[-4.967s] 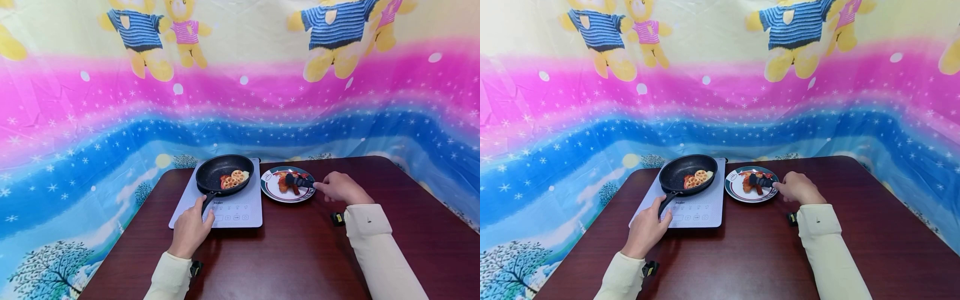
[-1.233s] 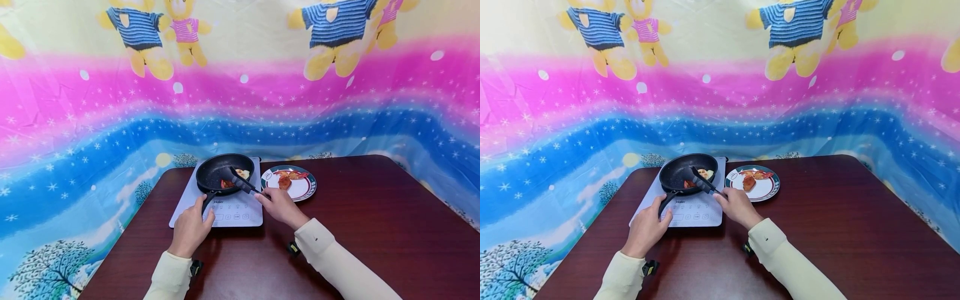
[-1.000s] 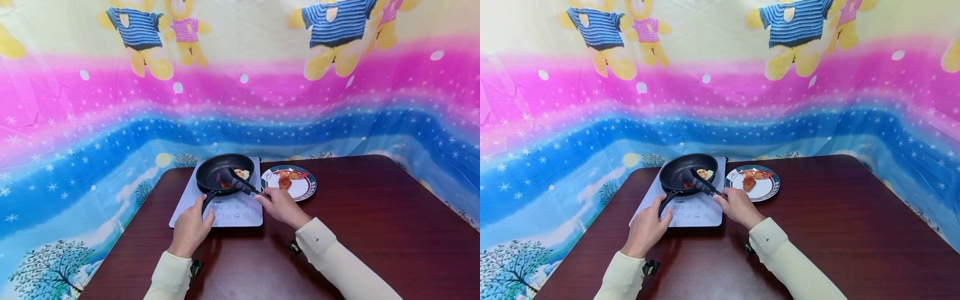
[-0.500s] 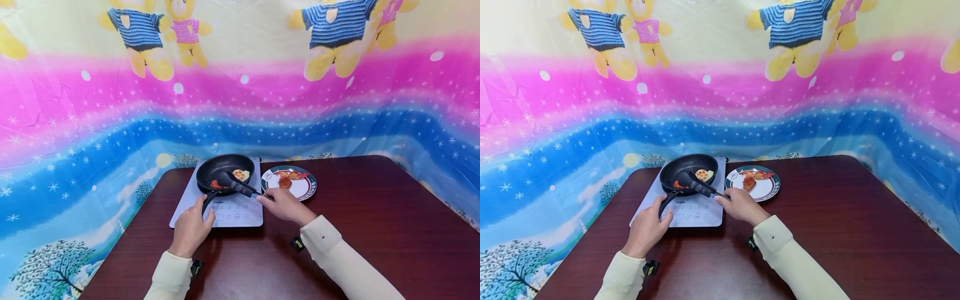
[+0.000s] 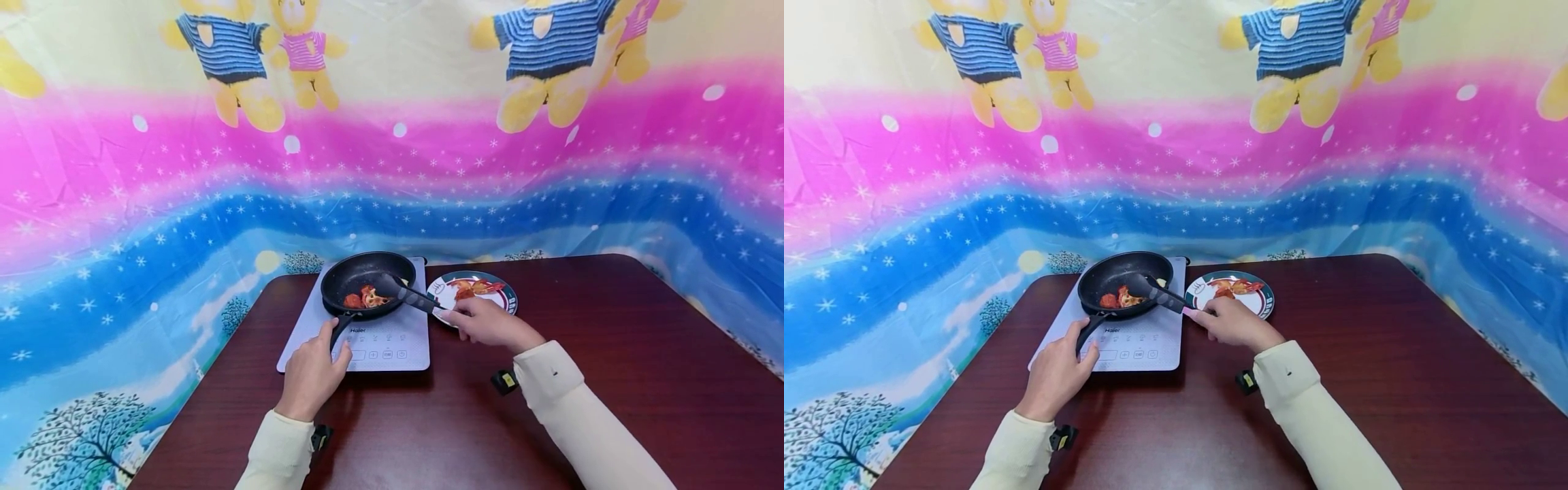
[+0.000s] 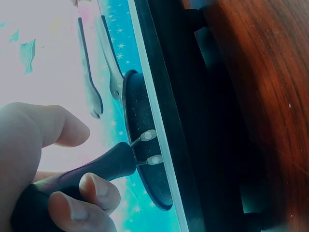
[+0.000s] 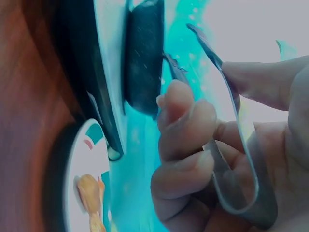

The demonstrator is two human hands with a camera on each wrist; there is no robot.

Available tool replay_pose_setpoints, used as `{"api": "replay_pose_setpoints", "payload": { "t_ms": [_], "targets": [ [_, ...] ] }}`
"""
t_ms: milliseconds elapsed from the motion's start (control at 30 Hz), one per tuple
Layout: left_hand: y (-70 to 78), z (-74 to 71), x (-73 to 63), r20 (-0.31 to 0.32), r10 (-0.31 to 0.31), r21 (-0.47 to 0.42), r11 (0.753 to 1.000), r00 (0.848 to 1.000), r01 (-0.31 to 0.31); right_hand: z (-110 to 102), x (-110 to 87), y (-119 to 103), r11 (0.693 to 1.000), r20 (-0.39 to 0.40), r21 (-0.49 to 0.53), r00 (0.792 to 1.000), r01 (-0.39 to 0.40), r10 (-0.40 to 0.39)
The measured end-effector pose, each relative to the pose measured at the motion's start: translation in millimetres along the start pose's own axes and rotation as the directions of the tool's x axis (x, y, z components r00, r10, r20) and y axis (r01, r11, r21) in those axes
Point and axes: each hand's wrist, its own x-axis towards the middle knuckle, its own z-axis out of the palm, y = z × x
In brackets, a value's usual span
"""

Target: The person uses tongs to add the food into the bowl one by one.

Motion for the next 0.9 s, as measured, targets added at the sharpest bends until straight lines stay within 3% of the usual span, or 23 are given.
{"api": "replay_pose_setpoints", "payload": {
  "t_ms": [233, 633, 900],
  "targets": [
    [0.1, -0.1, -0.2, -0.005, 0.004, 0.007, 1.0, 1.0, -0.004, -31, -9.8, 11, 0.999, -0.019, 0.013, 0.999, -0.044, 0.044],
    [-0.5, 0.0, 0.3, -0.009, 0.004, 0.011, 1.0, 1.0, -0.004, -72, -30.6, 33, 0.992, -0.131, -0.025, 0.984, -0.124, 0.12],
    [0.0, -0.3, -0.2, -0.012, 0.009, 0.017, 1.0, 1.0, -0.009, -85, -39.9, 45, 0.977, -0.109, -0.026, 0.972, -0.21, 0.206]
  ]
}}
